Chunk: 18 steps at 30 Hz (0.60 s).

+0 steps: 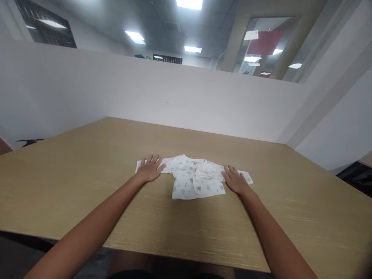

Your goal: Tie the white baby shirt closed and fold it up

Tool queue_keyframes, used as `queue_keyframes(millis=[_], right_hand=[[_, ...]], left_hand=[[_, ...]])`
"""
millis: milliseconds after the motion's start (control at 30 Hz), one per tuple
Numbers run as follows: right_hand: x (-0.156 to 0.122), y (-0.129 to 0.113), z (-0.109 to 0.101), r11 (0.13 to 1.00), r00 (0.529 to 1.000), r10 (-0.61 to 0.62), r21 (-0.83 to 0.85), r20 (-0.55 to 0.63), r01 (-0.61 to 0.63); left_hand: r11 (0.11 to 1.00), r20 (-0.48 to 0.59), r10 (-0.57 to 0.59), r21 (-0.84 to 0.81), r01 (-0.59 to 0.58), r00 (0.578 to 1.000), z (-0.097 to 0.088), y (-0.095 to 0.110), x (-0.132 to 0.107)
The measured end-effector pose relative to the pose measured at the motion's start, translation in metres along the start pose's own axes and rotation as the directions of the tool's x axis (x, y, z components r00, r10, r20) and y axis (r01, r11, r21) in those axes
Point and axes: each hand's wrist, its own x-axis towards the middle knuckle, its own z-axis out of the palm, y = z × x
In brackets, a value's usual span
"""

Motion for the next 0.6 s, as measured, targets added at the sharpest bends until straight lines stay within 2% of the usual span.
queue_keyframes(millis=[100, 167, 233, 300, 333, 367, 433, 533, 600], right_hand=[[0.004, 0.019, -0.003, 0.994, 0.994, 0.102, -0.026, -0.047, -0.103], [0.003, 0.022, -0.008, 0.994, 0.984, 0.103, 0.042, -0.146, -0.098], [-0.004, 0.011, -0.016, 0.981, 0.949, 0.037, 0.193, -0.312, 0.025], [-0.019, -0.01, -0.026, 0.904, 0.895, -0.087, 0.342, -0.437, 0.255], [-0.028, -0.022, -0.031, 0.841, 0.89, -0.17, 0.408, -0.423, 0.355], [-0.038, -0.036, -0.035, 0.78, 0.893, -0.285, 0.457, -0.349, 0.427], [-0.057, -0.061, -0.039, 0.695, 0.855, -0.499, 0.526, -0.139, 0.491], [-0.079, -0.086, -0.039, 0.67, 0.764, -0.637, 0.564, 0.104, 0.483], [-0.086, -0.092, -0.039, 0.674, 0.716, -0.675, 0.54, 0.176, 0.503]], left_hand=[[0.999, -0.079, -0.011, 0.049, 0.015, 0.997, -0.008, -0.016, 0.007], [0.998, -0.145, 0.021, 0.063, -0.012, 0.989, -0.012, -0.017, 0.007], [0.997, -0.19, 0.066, 0.041, -0.06, 0.98, -0.014, -0.01, 0.004], [0.992, -0.222, 0.119, -0.023, -0.127, 0.968, -0.012, 0.003, -0.001], [0.984, -0.244, 0.147, -0.065, -0.168, 0.958, -0.01, 0.009, -0.004], [0.97, -0.272, 0.185, -0.105, -0.22, 0.944, -0.008, 0.016, -0.007], [0.93, -0.329, 0.264, -0.164, -0.33, 0.907, -0.005, 0.028, -0.011], [0.864, -0.348, 0.38, -0.198, -0.463, 0.857, -0.002, 0.04, -0.018], [0.827, -0.32, 0.442, -0.215, -0.518, 0.838, -0.002, 0.045, -0.022]])
